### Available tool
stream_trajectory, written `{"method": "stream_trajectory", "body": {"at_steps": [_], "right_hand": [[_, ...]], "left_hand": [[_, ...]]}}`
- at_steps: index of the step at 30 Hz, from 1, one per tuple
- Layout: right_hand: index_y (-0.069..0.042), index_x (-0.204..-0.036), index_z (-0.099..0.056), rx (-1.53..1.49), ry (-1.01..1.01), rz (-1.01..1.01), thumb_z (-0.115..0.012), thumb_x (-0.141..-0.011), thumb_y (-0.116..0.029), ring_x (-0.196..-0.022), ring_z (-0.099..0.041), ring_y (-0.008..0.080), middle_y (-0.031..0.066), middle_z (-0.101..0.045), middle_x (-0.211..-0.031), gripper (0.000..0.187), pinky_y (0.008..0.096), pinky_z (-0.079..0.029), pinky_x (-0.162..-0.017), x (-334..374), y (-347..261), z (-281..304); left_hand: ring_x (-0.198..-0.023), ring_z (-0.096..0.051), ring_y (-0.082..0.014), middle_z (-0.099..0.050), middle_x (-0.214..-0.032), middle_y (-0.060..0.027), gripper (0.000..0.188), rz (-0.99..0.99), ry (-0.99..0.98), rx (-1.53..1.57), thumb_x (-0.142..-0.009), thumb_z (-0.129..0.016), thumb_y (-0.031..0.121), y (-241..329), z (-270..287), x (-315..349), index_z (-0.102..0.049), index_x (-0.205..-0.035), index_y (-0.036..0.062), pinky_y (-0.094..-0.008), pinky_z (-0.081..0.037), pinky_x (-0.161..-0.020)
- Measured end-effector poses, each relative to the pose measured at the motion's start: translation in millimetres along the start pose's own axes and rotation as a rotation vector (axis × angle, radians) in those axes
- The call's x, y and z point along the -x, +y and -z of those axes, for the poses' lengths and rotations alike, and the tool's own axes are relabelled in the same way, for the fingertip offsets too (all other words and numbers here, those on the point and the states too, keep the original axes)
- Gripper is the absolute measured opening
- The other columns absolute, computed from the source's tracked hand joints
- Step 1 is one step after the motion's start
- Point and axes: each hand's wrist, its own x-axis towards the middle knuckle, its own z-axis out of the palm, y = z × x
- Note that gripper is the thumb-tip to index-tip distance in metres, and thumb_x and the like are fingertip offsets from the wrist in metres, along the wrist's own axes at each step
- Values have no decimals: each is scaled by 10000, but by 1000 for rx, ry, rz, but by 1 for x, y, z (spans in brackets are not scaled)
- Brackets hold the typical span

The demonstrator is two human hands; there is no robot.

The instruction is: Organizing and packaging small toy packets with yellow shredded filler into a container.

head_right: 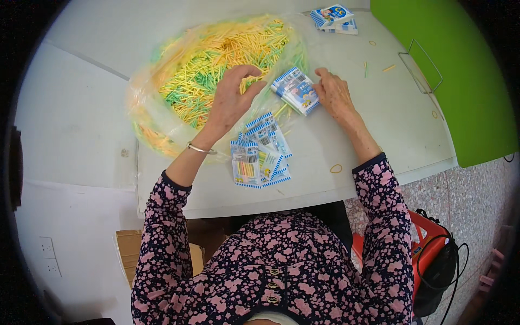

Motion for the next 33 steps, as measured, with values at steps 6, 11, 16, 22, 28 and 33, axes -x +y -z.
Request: {"method": "stream_trajectory", "body": {"at_steps": [6,11,16,22,28,33], "right_hand": [[-8,-867,-627,96,-68,11,-649,-802,-202,-705,-543,263,140,-585,-751,206,359,-422,-629,-2,-4,3],[-9,-869,-622,27,35,-42,-668,-781,-156,-723,-549,218,109,-572,-735,177,313,-426,-638,-7,1,7],[-24,-892,-593,-526,-152,-127,-654,-786,-70,-757,-531,87,4,-593,-837,131,242,-426,-671,-8,-42,26],[-15,-910,-605,-748,-357,-174,-650,-788,-72,-757,-510,49,-12,-601,-827,142,208,-408,-662,-14,-77,24],[30,-755,-629,-445,-441,-135,-650,-797,-121,-613,-481,44,-10,-578,-648,158,218,-387,-556,-21,-93,18],[48,-738,-610,-352,-431,-8,-647,-809,-137,-545,-387,50,3,-463,-568,201,242,-320,-487,-18,-103,6]], "left_hand": [[-919,-533,-314,-602,-939,-131,219,76,-35,44,-749,-658,143,-8,-19,-1,-584,-917,23,-388,-420,-820],[-930,-573,-239,-613,-983,-109,273,53,-41,-13,-782,-672,192,-8,-24,-11,-594,-986,28,-338,-453,-822],[-878,-575,-159,-628,-934,-73,268,85,-41,125,-802,-668,207,-10,-16,-22,-612,-975,10,-289,-449,-789],[-737,-519,-53,-623,-759,-23,175,306,-251,450,-817,-652,151,-6,4,-10,-646,-830,-24,-232,-415,-671],[-704,-545,-127,-622,-768,-67,134,154,-45,227,-796,-648,89,1,17,12,-653,-890,-7,-259,-429,-647],[-657,-546,-255,-599,-709,-125,132,143,37,179,-769,-653,133,-9,21,28,-633,-826,15,-337,-422,-601]]}}
